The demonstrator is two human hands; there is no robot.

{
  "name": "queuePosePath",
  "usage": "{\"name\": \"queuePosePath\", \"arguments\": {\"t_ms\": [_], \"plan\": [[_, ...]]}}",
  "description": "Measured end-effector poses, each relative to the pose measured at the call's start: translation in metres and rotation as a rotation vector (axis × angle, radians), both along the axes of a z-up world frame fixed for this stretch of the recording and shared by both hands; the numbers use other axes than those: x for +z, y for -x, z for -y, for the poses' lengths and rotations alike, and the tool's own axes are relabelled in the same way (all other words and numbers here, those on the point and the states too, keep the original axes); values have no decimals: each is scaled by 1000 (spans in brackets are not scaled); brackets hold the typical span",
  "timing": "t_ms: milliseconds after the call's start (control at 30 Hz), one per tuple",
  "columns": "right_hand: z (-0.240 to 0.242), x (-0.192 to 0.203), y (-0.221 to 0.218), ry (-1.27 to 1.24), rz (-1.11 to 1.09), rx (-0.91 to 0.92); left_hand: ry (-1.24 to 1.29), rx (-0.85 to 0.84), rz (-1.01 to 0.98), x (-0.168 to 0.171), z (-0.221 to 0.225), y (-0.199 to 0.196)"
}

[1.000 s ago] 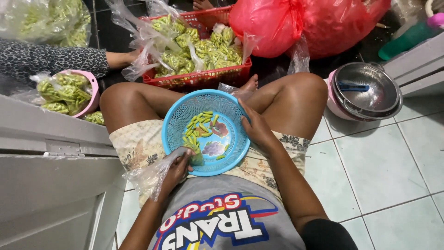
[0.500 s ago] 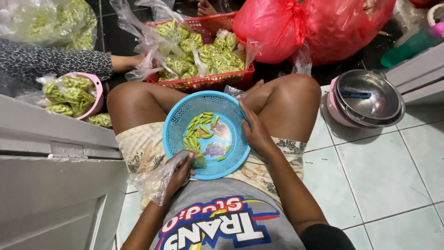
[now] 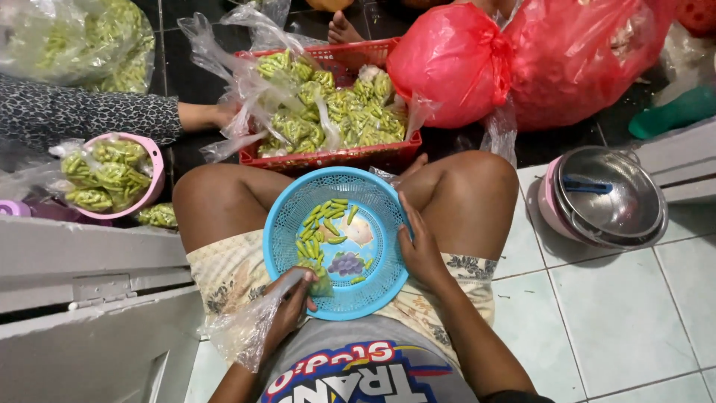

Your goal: The person sorts and bags green peppers by hand, transferring them from a red crate and a blue basket into small plastic bags while sitting on the floor with others.

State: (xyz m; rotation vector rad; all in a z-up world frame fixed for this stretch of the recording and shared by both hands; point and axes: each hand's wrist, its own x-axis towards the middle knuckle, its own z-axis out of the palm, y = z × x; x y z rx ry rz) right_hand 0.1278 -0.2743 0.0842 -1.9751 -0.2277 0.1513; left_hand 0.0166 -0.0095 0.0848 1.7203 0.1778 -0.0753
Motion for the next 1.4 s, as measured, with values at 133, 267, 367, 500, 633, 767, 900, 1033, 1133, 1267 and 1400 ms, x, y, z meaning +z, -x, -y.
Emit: {"name": "queuePosePath", "arguments": {"t_ms": [133,267,367,500,633,767,900,1033,1133,1267,1400], "plan": [[-6,3,-15,-57,-21,-3,-56,9,-4,12,-4,-20],[-19,2,-54,-88,-65,-57,34,24,-151,11,-12,-47],[-16,-41,-93,19,92,0,-56,32,-257,8,-9,-71],[-12,-61,-110,269,106,31,128,76,-214,-2,-14,-78],[-21,-31,-116,358,199,88,-85,-90,-162,-10,-35,-78],[-35,17,-120,355,202,76,-126,-135,-119,25,-62,-78],[-58,66,-118,214,189,131,172,-110,-121,21,-63,-67],[-85,111,-99,-42,-170,663,273,-216,-327,40,-49,-91],[-106,123,-94,-47,-190,897,167,-250,-193,18,-48,-95],[-110,115,-93,-52,-409,991,-64,-407,291,27,-58,-110],[-122,114,-113,-39,-209,889,66,-260,147,13,-53,-115]]}}
